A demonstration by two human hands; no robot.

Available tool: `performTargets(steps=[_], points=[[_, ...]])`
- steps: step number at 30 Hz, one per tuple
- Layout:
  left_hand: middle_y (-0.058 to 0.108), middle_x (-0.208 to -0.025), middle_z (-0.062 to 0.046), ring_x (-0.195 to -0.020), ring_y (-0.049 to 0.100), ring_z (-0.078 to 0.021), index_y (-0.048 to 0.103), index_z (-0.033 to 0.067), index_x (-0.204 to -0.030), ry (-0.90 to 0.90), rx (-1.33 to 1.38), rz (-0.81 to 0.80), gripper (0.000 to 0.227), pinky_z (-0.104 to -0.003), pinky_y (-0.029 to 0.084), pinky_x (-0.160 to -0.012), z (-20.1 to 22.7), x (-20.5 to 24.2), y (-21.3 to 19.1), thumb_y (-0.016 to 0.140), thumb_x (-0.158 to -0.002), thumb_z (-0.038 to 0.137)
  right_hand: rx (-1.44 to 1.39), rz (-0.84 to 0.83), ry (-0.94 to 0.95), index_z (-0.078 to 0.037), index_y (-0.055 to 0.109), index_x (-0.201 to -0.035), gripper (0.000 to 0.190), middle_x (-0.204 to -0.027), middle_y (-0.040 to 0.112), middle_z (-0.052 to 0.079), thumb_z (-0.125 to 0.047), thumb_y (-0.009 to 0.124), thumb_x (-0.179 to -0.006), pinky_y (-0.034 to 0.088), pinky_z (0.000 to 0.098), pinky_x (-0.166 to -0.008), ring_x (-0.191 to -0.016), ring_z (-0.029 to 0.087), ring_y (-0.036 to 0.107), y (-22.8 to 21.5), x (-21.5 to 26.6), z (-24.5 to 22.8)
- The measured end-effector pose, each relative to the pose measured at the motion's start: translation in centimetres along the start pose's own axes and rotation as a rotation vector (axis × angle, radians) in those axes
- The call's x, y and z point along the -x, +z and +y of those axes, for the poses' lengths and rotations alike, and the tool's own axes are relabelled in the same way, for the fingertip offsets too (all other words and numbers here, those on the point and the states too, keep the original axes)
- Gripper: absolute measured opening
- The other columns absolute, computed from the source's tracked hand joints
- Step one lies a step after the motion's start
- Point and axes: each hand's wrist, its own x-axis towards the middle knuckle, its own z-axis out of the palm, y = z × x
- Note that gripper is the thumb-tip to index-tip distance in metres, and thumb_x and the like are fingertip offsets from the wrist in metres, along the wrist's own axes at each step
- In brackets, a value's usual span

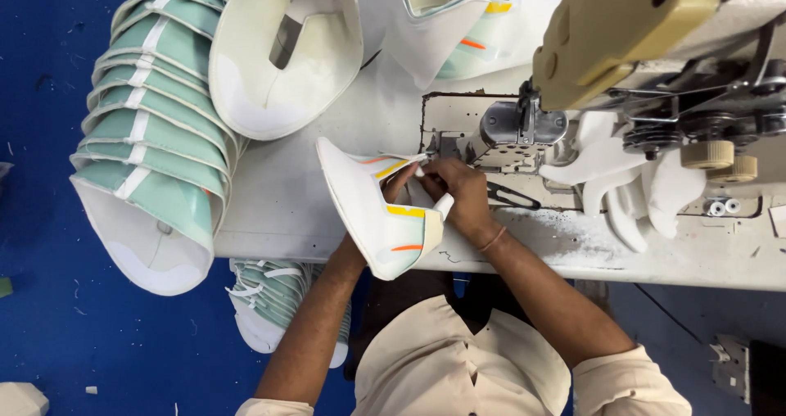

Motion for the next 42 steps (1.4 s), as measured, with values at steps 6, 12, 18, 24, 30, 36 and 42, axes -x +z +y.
performTargets(steps=[6, 12, 18, 24, 30, 36, 42], points=[[0.061, -0.135, -0.014, -0.122, 0.06, -0.0292, 0.053, 0.0093, -0.143, 0.025, 0.014, 0.02, 0.067, -0.04, 0.049, -0.104, 0.2, 1.1, 1.2, 0.076, -0.081, 0.014, 0.15, -0.117, -0.312, -0.008, 0.072, -0.101, 0.022, -0.115, 0.071, 0.007, -0.01, 0.077, -0.08, 0.058, 0.0377, -0.081, -0.099, 0.029, 0.07, -2.0, 0.0, 0.4], [0.058, -0.138, -0.014, -0.125, 0.058, -0.0294, 0.051, 0.0099, -0.146, 0.065, 0.005, 0.07, 0.068, -0.04, 0.048, -0.106, 1.5, 1.9, 2.3, 0.075, -0.082, 0.014, 0.098, -0.306, -0.376, -0.003, 0.063, -0.11, 0.039, -0.122, 0.068, 0.014, -0.02, 0.076, -0.077, 0.053, 0.0431, -0.088, -0.107, 0.037, 0.065, -2.8, 0.0, 0.2], [0.056, -0.142, -0.014, -0.128, 0.056, -0.0296, 0.049, 0.0106, -0.149, 0.157, -0.076, 0.168, 0.07, -0.04, 0.047, -0.108, 8.1, -4.5, -1.5, 0.074, -0.084, 0.014, 0.063, -0.436, -0.163, -0.002, 0.058, -0.123, 0.052, -0.115, 0.066, 0.018, -0.019, 0.074, -0.076, 0.053, 0.0444, -0.09, -0.107, 0.037, 0.065, -2.9, -2.0, -0.8], [0.054, -0.145, -0.014, -0.131, 0.055, -0.0298, 0.047, 0.0113, -0.152, 0.209, -0.11, 0.218, 0.071, -0.04, 0.046, -0.11, 14.0, -8.7, -2.8, 0.074, -0.086, 0.013, 0.128, -0.565, -0.28, -0.004, 0.064, -0.124, 0.05, -0.122, 0.067, 0.018, -0.014, 0.073, -0.076, 0.05, 0.0457, -0.097, -0.114, 0.038, 0.061, -3.1, -3.4, -1.2], [0.052, -0.149, -0.014, -0.134, 0.053, -0.03, 0.044, 0.0119, -0.155, 0.249, -0.113, 0.256, 0.073, -0.04, 0.045, -0.112, 14.1, -9.6, -2.3, 0.073, -0.088, 0.013, 0.16, -0.56, -0.385, -0.005, 0.064, -0.127, 0.055, -0.13, 0.067, 0.015, -0.014, 0.075, -0.074, 0.044, 0.0471, -0.106, -0.126, 0.039, 0.053, -2.4, -2.5, -0.2], [0.049, -0.152, -0.014, -0.136, 0.052, -0.0303, 0.042, 0.0126, -0.158, 0.28, -0.12, 0.285, 0.074, -0.04, 0.044, -0.114, 13.6, -9.9, -2.2, 0.072, -0.09, 0.013, 0.154, -0.58, -0.312, -0.004, 0.064, -0.124, 0.049, -0.13, 0.065, 0.016, -0.016, 0.074, -0.077, 0.045, 0.0455, -0.105, -0.126, 0.039, 0.054, -2.3, -2.6, -0.9], [0.048, -0.156, -0.014, -0.139, 0.051, -0.0302, 0.041, 0.0138, -0.16, 0.281, -0.061, 0.272, 0.075, -0.04, 0.044, -0.115, 13.2, -10.0, -1.8, 0.07, -0.091, 0.014, 0.221, -0.623, -0.364, 0.0, 0.061, -0.127, 0.053, -0.129, 0.064, 0.017, -0.017, 0.074, -0.078, 0.044, 0.0473, -0.105, -0.123, 0.043, 0.052, -2.2, -2.3, -0.9]])
